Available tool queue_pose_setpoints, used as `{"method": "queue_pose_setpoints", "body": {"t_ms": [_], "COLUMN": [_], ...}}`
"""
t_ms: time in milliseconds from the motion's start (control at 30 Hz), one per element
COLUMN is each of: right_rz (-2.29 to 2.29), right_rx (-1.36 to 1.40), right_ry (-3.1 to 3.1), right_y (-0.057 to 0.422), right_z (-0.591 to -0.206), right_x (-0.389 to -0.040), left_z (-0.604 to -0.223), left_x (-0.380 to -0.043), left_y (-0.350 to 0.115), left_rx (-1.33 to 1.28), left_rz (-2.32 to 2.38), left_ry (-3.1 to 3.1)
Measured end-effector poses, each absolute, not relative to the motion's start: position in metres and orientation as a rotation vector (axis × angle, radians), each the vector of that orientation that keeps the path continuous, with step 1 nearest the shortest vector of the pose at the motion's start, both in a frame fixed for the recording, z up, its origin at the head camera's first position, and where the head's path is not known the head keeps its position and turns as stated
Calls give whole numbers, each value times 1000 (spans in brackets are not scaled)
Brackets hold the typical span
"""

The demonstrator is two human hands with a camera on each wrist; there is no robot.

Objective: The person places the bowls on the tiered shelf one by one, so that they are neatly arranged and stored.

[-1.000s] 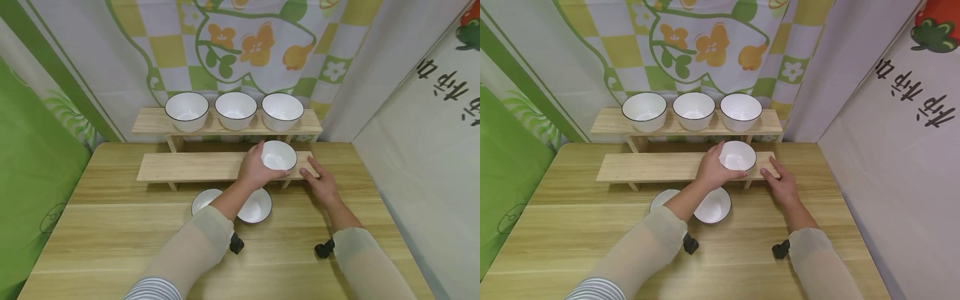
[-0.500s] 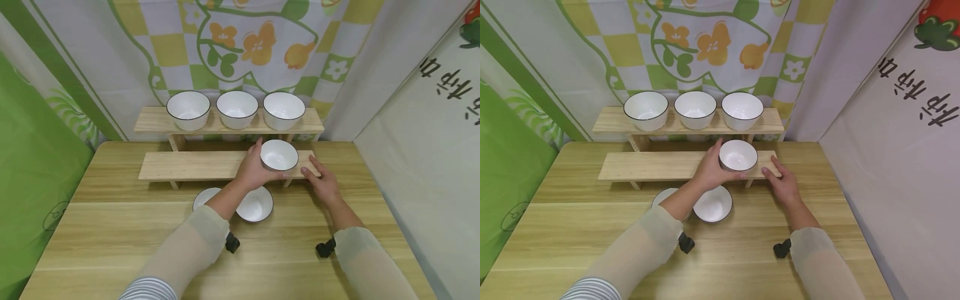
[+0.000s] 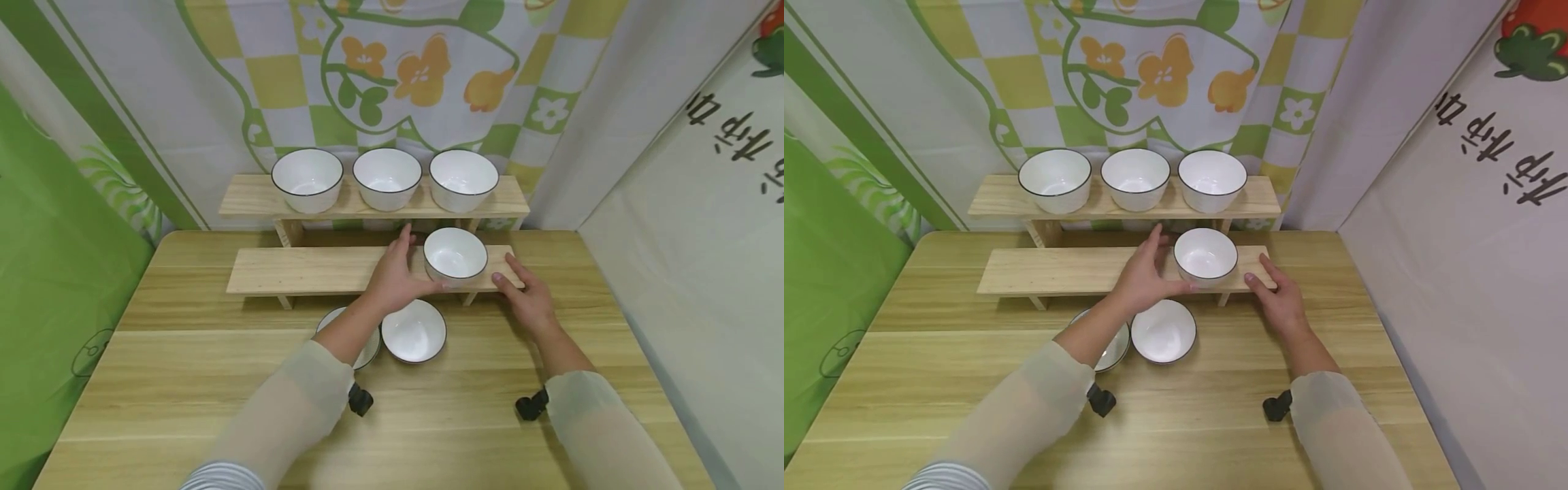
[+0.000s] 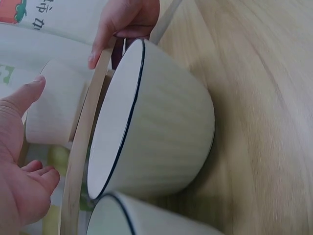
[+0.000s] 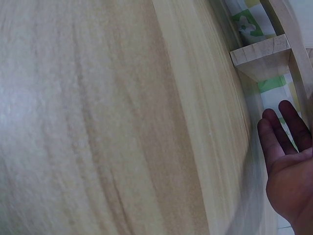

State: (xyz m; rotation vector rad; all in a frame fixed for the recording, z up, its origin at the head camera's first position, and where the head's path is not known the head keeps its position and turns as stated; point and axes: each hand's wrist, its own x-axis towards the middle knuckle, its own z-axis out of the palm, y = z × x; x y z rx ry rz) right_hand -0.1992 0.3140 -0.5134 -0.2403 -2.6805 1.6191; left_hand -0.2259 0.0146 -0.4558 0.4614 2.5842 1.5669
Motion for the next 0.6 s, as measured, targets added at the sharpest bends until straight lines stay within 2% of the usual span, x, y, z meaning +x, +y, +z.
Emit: {"method": "queue_pose_setpoints", "body": {"t_ms": [600], "right_rz": [1669], "right_rx": [-253], "right_ry": [-2664], "right_y": [315], "right_z": [-515], "right_x": [-200], "left_z": [-453], "left_x": [-215], "left_y": [-22], "left_rx": [443], "left_rz": [1749], "left_ry": [2449]}}
